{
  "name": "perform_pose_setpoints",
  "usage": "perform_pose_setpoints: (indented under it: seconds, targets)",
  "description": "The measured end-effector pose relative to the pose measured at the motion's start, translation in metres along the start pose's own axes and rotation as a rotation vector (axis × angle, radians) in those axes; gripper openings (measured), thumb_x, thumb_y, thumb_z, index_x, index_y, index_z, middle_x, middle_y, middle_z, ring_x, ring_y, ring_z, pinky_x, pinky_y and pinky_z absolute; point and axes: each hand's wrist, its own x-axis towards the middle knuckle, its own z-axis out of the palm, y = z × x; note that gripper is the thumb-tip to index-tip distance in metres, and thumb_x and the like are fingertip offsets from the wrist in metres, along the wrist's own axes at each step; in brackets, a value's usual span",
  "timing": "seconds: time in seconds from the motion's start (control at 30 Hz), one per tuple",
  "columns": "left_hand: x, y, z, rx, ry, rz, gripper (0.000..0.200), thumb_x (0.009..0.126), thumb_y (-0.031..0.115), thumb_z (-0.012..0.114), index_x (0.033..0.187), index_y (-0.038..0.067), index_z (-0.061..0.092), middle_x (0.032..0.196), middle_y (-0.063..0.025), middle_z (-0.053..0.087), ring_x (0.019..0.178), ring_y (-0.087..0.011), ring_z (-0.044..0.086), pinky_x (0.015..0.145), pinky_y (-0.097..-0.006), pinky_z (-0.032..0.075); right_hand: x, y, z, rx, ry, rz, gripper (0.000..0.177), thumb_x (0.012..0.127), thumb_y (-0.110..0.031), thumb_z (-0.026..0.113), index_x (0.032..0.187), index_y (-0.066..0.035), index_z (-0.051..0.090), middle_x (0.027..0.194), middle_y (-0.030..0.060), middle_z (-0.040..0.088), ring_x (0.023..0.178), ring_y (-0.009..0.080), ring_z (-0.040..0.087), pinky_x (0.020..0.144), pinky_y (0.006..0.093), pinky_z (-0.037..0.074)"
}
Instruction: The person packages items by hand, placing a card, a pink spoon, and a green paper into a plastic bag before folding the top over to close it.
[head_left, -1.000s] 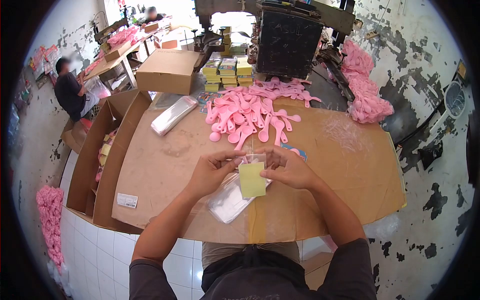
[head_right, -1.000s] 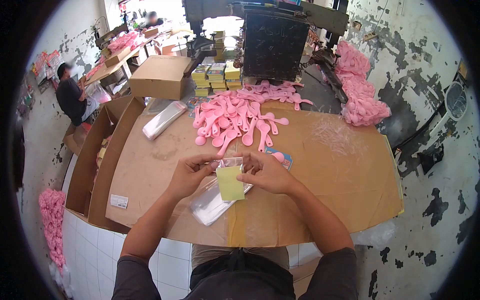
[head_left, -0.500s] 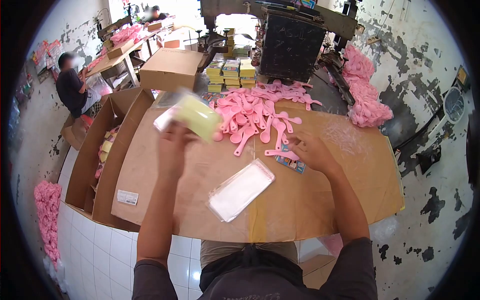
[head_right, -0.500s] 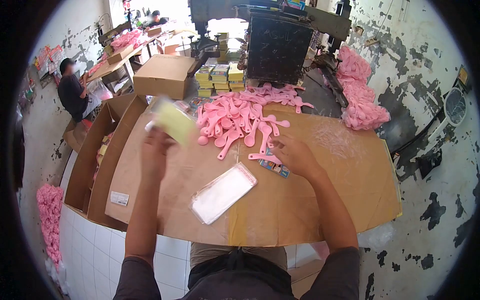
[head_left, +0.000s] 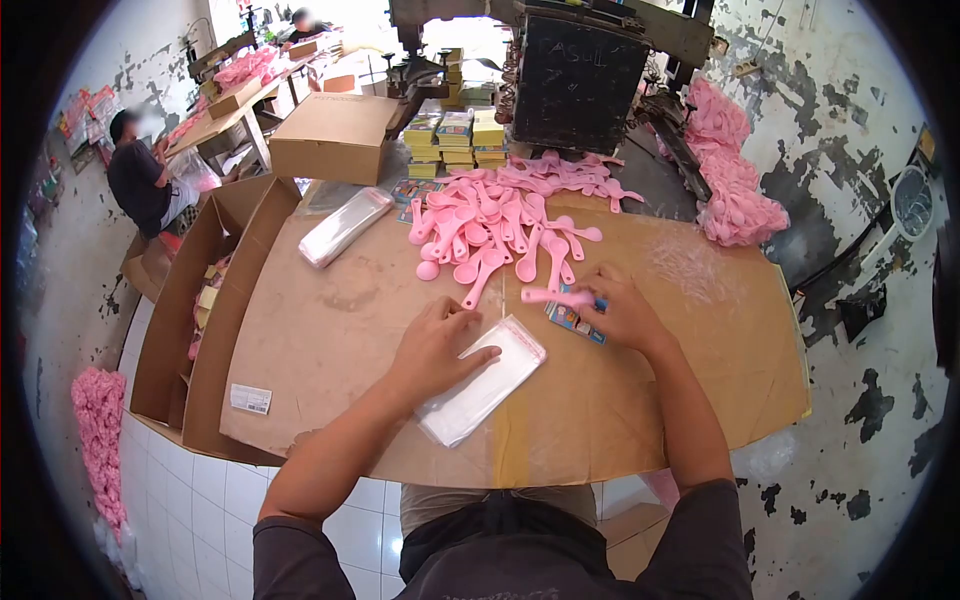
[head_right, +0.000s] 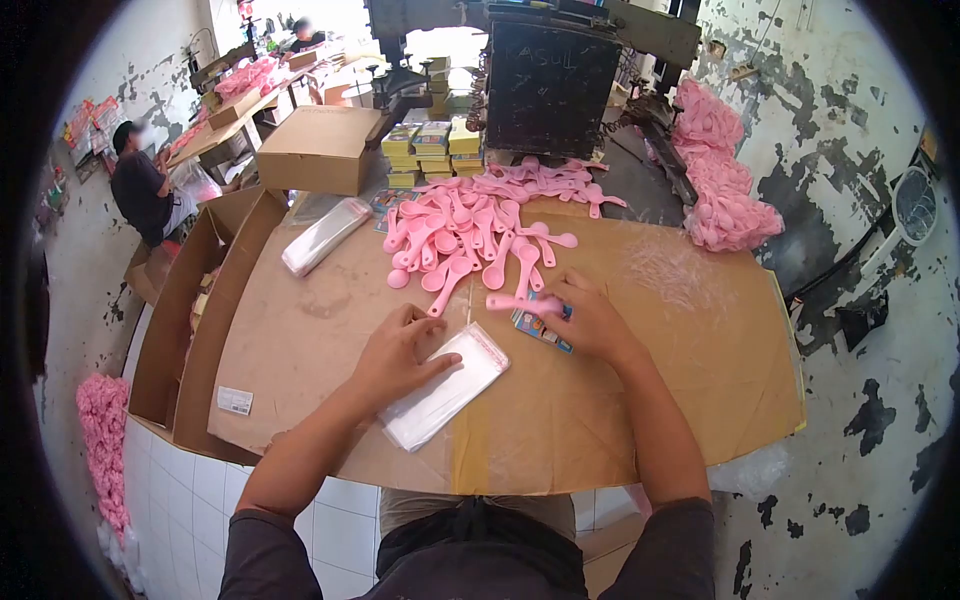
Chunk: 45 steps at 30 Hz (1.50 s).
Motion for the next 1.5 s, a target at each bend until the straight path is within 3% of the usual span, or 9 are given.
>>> perform_pose_setpoints:
  seconds: [0.07,0.17,0.37,0.67,0.77,0.87,0.97,1.27,1.5]
  targets:
    - [-0.001,-0.002,0.006,0.052,0.027,0.083,0.043,0.083,0.033,0.083,0.112,0.005,0.070,0.100,-0.0121,0.063,0.093,-0.0289,0.065,0.084,-0.0407,0.053,0.004,-0.002,0.008,0.090,0.184,0.121,0.031,0.086,-0.019,0.077,0.113,-0.004,0.072,0.107,0.0128,0.064,0.103,0.0334,0.063,0.091,0.0406,0.052]
    - [-0.001,-0.002,0.006,-0.042,-0.060,-0.019,0.038,0.084,0.031,0.083,0.108,0.005,0.071,0.099,-0.0103,0.064,0.093,-0.0277,0.064,0.083,-0.0404,0.052,0.008,0.010,0.013,-0.142,0.387,-0.068,0.031,0.086,-0.020,0.078,0.112,-0.003,0.070,0.106,0.0129,0.063,0.101,0.0334,0.064,0.091,0.0420,0.052]
    - [0.002,0.004,0.004,-0.312,-0.082,-0.265,0.027,0.087,0.015,0.080,0.107,0.001,0.069,0.084,-0.0081,0.068,0.070,-0.0192,0.063,0.069,-0.0344,0.051,-0.015,0.007,-0.015,-0.183,-0.084,0.144,0.026,0.086,-0.015,0.078,0.106,-0.002,0.068,0.103,0.0129,0.062,0.099,0.0293,0.063,0.088,0.0398,0.052]
    - [0.002,0.001,0.004,-0.349,-0.002,-0.199,0.021,0.089,0.011,0.078,0.103,0.000,0.068,0.092,-0.0089,0.074,0.076,-0.0163,0.067,0.070,-0.0302,0.052,-0.009,0.004,-0.005,0.302,0.039,0.203,0.017,0.088,-0.005,0.073,0.103,0.000,0.066,0.104,0.0108,0.067,0.090,0.0236,0.067,0.082,0.0338,0.052]
    - [0.004,-0.004,0.008,-0.410,0.090,-0.015,0.016,0.093,0.008,0.074,0.103,0.000,0.066,0.097,-0.0100,0.076,0.083,-0.0160,0.069,0.074,-0.0293,0.053,-0.011,-0.024,0.014,0.772,0.080,0.190,0.018,0.090,-0.006,0.073,0.106,0.000,0.067,0.104,0.0115,0.070,0.092,0.0215,0.068,0.082,0.0349,0.053]
    - [0.004,-0.009,0.011,-0.870,-0.037,-0.257,0.019,0.098,0.006,0.070,0.112,0.001,0.060,0.101,-0.0111,0.076,0.089,-0.0164,0.072,0.077,-0.0279,0.055,-0.012,-0.034,0.025,0.200,0.034,-0.028,0.019,0.092,-0.006,0.072,0.110,0.000,0.068,0.101,0.0091,0.070,0.093,0.0167,0.067,0.083,0.0339,0.054]
    - [0.005,-0.004,-0.001,-1.149,-0.129,-0.303,0.028,0.100,0.005,0.067,0.124,0.000,0.054,0.105,-0.0138,0.076,0.093,-0.0163,0.074,0.078,-0.0258,0.056,-0.012,-0.035,0.031,0.201,0.045,-0.054,0.021,0.094,-0.006,0.071,0.114,0.000,0.068,0.103,0.0071,0.070,0.096,0.0134,0.067,0.084,0.0319,0.055]
    - [0.002,0.003,0.007,-1.158,-0.128,-0.306,0.039,0.098,0.005,0.071,0.131,0.001,0.051,0.103,-0.0156,0.077,0.091,-0.0156,0.075,0.074,-0.0258,0.057,-0.010,-0.053,0.038,0.830,0.251,0.121,0.018,0.097,-0.003,0.069,0.115,-0.001,0.070,0.099,0.0048,0.066,0.094,0.0098,0.065,0.082,0.0273,0.054]
    - [-0.002,0.011,0.005,-0.940,-0.215,-0.236,0.048,0.098,0.003,0.070,0.142,-0.002,0.049,0.107,-0.0136,0.076,0.098,-0.0142,0.073,0.083,-0.0281,0.059,-0.011,-0.058,0.035,0.295,0.078,-0.205,0.023,0.095,-0.004,0.072,0.118,-0.004,0.071,0.097,0.0039,0.067,0.088,0.0104,0.065,0.076,0.0282,0.053]
